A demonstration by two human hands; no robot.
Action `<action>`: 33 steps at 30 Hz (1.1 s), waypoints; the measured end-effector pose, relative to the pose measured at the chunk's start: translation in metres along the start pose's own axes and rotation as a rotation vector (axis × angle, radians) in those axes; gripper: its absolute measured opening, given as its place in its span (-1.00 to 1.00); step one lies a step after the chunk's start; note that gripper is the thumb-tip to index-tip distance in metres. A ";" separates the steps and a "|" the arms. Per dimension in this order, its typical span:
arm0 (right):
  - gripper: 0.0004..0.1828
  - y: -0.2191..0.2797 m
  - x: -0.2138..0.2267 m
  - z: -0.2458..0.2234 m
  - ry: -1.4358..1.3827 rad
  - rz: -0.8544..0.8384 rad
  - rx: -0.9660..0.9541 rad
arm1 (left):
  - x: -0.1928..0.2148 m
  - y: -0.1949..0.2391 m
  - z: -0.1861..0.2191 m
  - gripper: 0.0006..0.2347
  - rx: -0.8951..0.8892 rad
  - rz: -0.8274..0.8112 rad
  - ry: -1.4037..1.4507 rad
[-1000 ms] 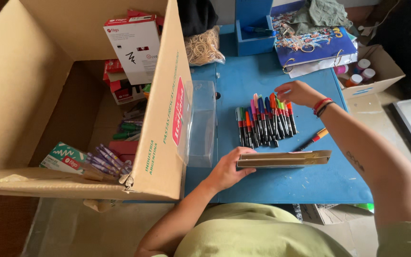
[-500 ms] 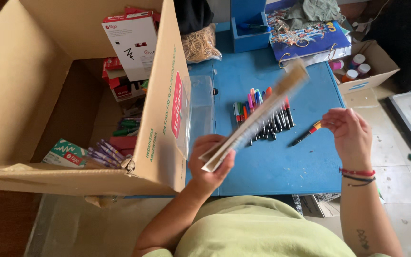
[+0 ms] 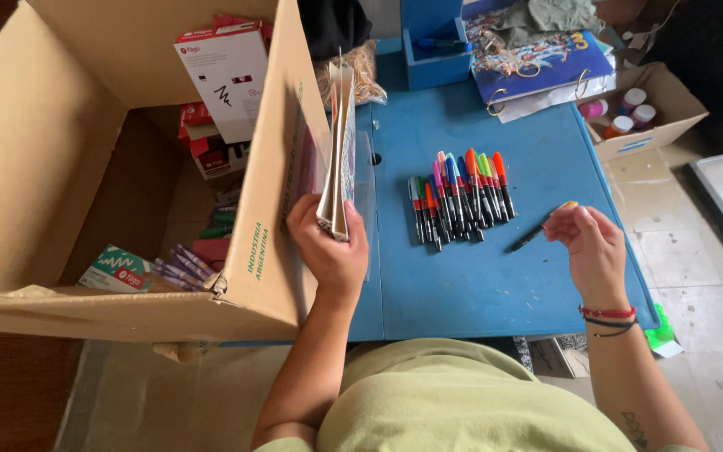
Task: The person removes a set of colorful markers from a cardboard box and places them on a blue table. They then open a patterned notebook, remove a plastic tray containing the markers, and arrange the markers in a neat row on the table.
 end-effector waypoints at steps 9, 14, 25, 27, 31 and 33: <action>-0.68 0.007 -0.003 0.010 0.064 -0.003 -0.029 | -0.034 0.002 -0.020 -0.48 0.021 -0.006 -0.188; -0.69 0.014 0.005 0.008 0.194 0.034 -0.007 | -0.028 0.024 -0.029 -0.44 0.001 0.023 -0.206; -0.58 0.003 0.004 0.044 1.258 -0.008 0.515 | -0.002 0.031 -0.015 -0.32 -0.230 0.131 -0.244; -0.52 -0.006 0.014 0.064 1.500 -0.006 0.356 | 0.001 0.033 -0.009 -0.27 -0.271 0.130 -0.258; -0.50 -0.036 0.040 0.115 1.571 0.039 0.181 | 0.000 0.048 -0.022 -0.32 -0.307 0.132 -0.249; -0.54 -0.049 0.052 0.137 1.636 0.002 -0.001 | 0.001 0.053 -0.027 -0.40 -0.318 0.096 -0.189</action>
Point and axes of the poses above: each hand's wrist, its own y-axis away from the middle knuckle, its own x-axis out of the back of the hand, z = x × y, the point moved 4 cm from there along -y, towards the middle knuckle, and after that the axes turned 5 degrees about x, right-handed, at the moved point
